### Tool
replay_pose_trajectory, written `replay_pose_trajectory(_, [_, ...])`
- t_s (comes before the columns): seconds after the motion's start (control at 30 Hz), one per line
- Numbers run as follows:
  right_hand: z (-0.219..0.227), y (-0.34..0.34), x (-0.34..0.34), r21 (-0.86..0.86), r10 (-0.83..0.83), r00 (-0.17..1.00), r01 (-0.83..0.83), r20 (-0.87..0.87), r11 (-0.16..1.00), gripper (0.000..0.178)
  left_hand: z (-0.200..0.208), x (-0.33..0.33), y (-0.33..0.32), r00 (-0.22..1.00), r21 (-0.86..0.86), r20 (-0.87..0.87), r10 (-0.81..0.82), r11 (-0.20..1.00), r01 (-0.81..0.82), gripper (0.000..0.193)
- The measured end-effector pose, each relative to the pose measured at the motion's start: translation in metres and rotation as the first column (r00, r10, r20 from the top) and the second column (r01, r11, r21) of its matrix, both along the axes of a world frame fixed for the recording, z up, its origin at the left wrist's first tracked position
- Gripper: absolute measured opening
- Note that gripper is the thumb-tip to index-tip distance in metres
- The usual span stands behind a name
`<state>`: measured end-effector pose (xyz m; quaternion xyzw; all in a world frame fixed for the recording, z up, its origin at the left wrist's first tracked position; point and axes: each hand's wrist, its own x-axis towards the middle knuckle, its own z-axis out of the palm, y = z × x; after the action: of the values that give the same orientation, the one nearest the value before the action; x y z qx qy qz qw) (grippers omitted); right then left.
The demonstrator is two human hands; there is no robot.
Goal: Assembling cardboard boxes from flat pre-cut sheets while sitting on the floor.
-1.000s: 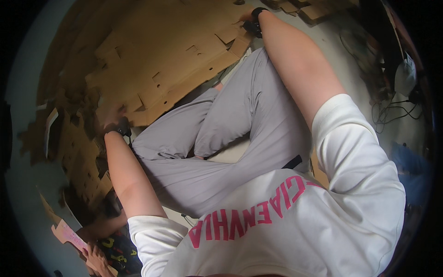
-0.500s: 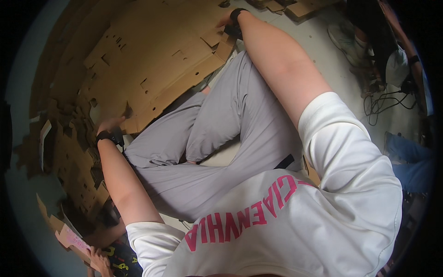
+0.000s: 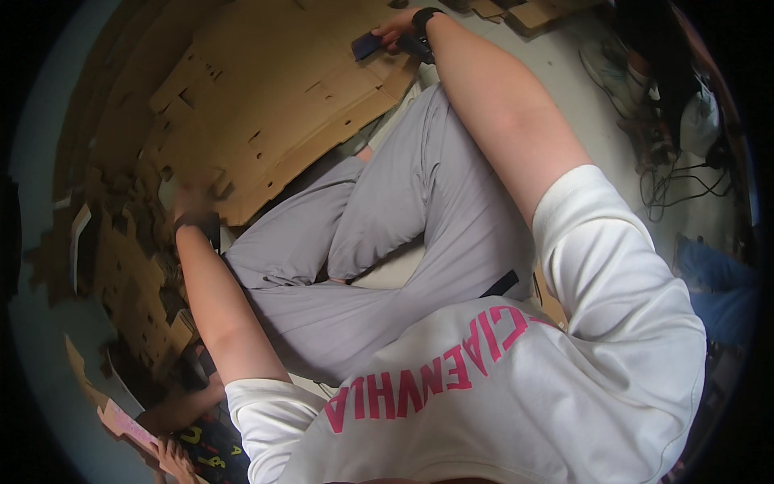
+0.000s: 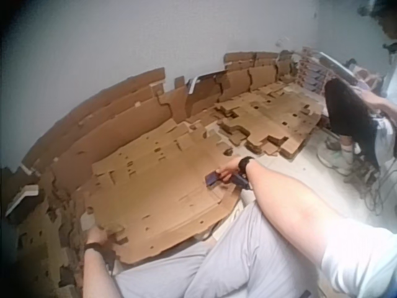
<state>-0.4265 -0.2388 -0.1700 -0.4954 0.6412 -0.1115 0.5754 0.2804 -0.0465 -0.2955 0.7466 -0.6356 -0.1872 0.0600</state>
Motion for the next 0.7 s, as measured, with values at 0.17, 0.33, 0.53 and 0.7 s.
replay_pose_trajectory(0.17, [-0.002,-0.008,0.007,0.003,0.065,0.971,-0.066,-0.231,0.998,0.090,0.011,-0.018,-0.005,0.998,-0.001,-0.020,0.060,0.998,-0.060,0.067])
replay_pose_trajectory(0.33, [-0.048,-0.060,0.011,-0.032,0.118,0.986,-0.122,-0.121,0.992,0.092,0.016,-0.020,-0.003,0.975,0.149,-0.188,0.116,0.985,-0.089,0.070])
replay_pose_trajectory(0.53, [-0.050,-0.068,0.008,-0.217,-0.056,0.900,-0.044,-0.433,0.975,0.087,-0.080,0.065,-0.016,0.911,0.005,0.207,-0.356,0.932,0.363,0.073])
replay_pose_trajectory(0.7, [-0.040,-0.067,0.021,-0.207,-0.052,0.962,-0.004,-0.267,0.978,0.088,-0.150,0.128,-0.057,-0.414,0.294,0.887,0.204,0.442,0.848,0.076])
